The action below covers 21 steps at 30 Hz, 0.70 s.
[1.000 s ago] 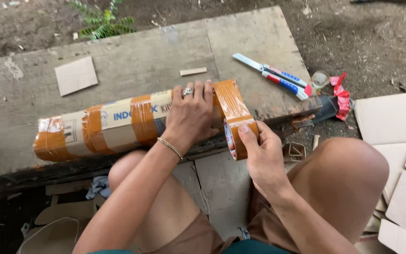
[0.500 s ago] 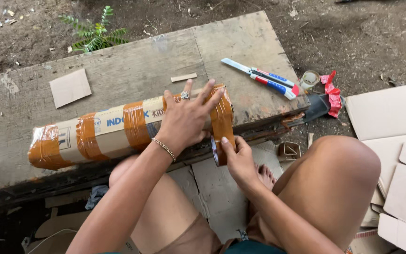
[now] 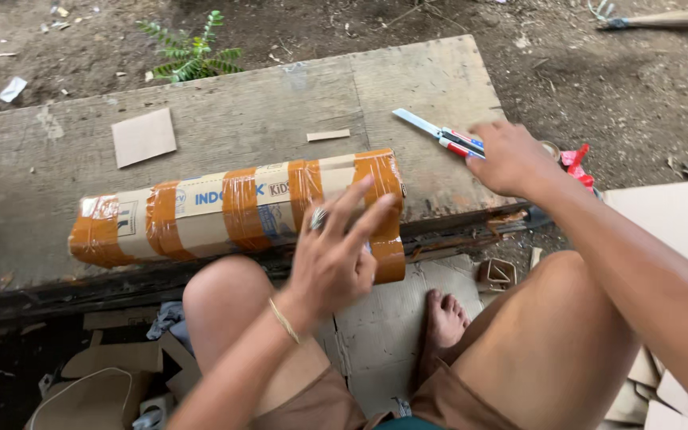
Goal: The person cuts a small piece of cardboard with a utility knife, then wraps it with brown packing tape. They then tape a cylindrical cardboard roll and finally wrap the base of a potted plant with tape.
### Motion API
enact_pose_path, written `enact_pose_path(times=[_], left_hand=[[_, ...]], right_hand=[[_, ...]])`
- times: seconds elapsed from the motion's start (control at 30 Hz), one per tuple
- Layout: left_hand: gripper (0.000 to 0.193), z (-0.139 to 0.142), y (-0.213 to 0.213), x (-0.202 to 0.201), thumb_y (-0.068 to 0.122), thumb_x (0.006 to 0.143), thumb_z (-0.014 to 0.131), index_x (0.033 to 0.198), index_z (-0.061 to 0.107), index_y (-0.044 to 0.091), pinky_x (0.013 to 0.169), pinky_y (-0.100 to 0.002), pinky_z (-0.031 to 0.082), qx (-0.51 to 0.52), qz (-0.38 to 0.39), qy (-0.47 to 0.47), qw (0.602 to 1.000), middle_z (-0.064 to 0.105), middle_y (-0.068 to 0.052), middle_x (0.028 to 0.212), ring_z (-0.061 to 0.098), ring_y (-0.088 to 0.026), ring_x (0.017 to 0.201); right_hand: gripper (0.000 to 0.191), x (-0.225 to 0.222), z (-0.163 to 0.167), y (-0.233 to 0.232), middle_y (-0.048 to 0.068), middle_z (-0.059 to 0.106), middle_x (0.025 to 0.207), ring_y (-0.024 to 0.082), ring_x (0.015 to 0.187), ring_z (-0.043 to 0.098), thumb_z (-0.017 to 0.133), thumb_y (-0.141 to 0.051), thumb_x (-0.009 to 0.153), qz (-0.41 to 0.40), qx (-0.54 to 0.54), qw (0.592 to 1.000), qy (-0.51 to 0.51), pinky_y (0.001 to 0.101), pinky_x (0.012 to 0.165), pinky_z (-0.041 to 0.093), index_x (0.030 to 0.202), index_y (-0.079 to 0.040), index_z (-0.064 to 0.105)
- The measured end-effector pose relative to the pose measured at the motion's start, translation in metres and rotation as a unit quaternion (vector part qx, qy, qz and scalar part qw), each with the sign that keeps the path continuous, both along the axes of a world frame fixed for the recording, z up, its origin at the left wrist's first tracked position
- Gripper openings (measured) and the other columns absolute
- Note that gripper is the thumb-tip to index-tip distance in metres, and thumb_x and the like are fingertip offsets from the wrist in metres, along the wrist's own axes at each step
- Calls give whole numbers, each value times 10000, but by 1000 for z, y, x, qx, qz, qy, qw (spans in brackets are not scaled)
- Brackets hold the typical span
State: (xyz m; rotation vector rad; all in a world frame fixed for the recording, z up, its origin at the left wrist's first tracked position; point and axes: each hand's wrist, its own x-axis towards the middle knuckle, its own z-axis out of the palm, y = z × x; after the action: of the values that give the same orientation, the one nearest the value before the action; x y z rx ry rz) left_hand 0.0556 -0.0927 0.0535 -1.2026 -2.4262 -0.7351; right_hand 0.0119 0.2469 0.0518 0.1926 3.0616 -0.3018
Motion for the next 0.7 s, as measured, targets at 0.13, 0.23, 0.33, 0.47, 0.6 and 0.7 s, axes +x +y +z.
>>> enact_pose_path(times=[0.13, 0.23, 0.33, 0.47, 0.6, 0.7], left_hand=[[700, -23, 26, 43, 145, 868, 782, 1456, 428, 8, 1011, -380, 529, 293, 158, -300, 894, 566, -174, 1352, 609, -256, 1188], [774, -46, 40, 42, 206, 831, 784, 1436, 357, -16, 883, -343, 551, 357, 233, -467, 775, 632, -129, 1194, 667, -203, 1005], [821, -60, 44, 40, 187, 815, 801, 1435, 301, -11, 837, -316, 558, 373, 237, -503, 743, 670, -109, 1058, 668, -166, 913], [804, -64, 40, 50, 139, 832, 774, 1470, 306, -5, 764, -273, 546, 434, 177, -549, 692, 674, -104, 987, 645, -116, 879], [809, -59, 33, 52, 134, 839, 757, 1503, 317, -9, 613, -240, 500, 442, 128, -602, 652, 672, -112, 951, 624, -112, 803], [889, -55, 33, 53, 118, 826, 769, 1520, 224, 13, 637, -208, 522, 451, 137, -602, 644, 661, -91, 973, 642, -99, 819]], right_hand=[[728, -14, -46, 29, 268, 560, 1326, 450, 1191, 555, 822, -400, 803, 17, 95, 992, -78, 509, 998, 467, 1369, -36, 543], [644, -19, -53, 33, 253, 663, 1185, 418, 1105, 631, 876, -410, 774, -5, 128, 988, -84, 479, 957, 510, 1237, -20, 655], [518, -11, -25, 33, 236, 740, 997, 370, 934, 717, 875, -367, 814, -82, 12, 992, -92, 466, 861, 562, 1171, -24, 720], [343, 32, 33, 15, 161, 739, 951, 228, 816, 699, 761, -245, 942, -119, -141, 977, 102, 401, 691, 543, 1223, -55, 709], [383, 76, 82, 0, 117, 648, 903, 93, 676, 640, 635, -126, 1025, -60, -399, 883, 241, 226, 509, 484, 1388, -34, 555], [351, 103, 90, -3, 152, 675, 861, 194, 633, 630, 692, -92, 974, -48, -294, 940, 167, 308, 505, 500, 1311, -10, 631]])
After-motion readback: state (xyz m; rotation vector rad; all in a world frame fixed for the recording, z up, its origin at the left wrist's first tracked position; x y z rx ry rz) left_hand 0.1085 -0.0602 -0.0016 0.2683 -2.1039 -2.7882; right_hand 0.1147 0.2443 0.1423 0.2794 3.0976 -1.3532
